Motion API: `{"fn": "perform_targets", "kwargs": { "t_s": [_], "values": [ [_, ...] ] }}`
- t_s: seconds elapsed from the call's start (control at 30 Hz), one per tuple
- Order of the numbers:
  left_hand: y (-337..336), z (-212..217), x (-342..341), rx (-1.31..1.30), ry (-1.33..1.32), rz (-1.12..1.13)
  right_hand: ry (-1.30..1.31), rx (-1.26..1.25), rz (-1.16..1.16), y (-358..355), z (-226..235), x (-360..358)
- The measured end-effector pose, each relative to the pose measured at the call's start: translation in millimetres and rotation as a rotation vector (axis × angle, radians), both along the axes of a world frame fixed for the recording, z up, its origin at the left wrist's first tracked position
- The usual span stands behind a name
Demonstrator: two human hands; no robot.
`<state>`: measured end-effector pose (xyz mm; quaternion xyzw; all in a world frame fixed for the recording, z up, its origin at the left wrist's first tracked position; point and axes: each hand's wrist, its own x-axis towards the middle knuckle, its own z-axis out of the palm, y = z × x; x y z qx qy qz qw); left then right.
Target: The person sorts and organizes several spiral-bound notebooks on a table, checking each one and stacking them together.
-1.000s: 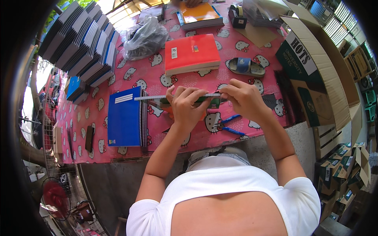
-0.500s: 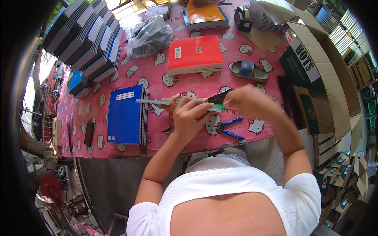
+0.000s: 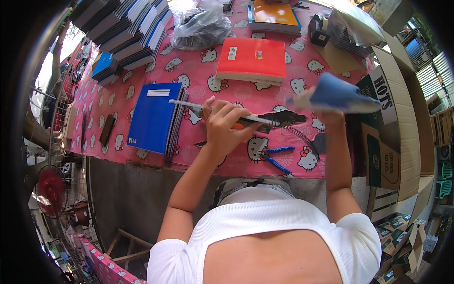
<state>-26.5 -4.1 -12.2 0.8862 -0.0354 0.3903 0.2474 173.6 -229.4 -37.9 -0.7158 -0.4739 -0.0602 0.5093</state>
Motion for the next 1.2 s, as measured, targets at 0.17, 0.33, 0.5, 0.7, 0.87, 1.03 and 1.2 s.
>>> {"fn": "perform_targets", "kwargs": {
  "t_s": [0.17, 0.33, 0.5, 0.7, 0.87, 1.03, 1.2],
  "values": [
    [2.3, -1.3, 2.8, 0.015, 0.017, 0.026, 0.498, -0.195, 0.211, 24.4, 30.3, -14.2],
    [-0.2, 8.3, 1.5, -0.092, 0.110, -0.019, 0.525, -0.306, 0.426, 22.8, 23.3, -12.1],
    [17.2, 12.4, 7.6, -0.086, 0.121, 0.017, 0.654, -0.095, 0.314, 32.1, 33.8, -25.3],
    [35.1, 16.6, 2.3, 0.033, 0.150, 0.128, 0.582, 0.039, 0.537, 45.8, 28.2, -14.6],
    [45.9, 11.4, -0.6, -0.090, 0.251, 0.018, 0.544, -0.242, 0.239, 64.7, 29.4, -14.5],
    [50.1, 13.8, -1.2, 0.036, 0.197, 0.139, 0.642, -0.160, 0.335, 75.2, 21.0, -11.3],
    [57.6, 18.8, 2.7, 0.085, 0.190, 0.332, 0.243, -0.404, 0.182, 99.7, -0.2, -3.3]
  ]
}}
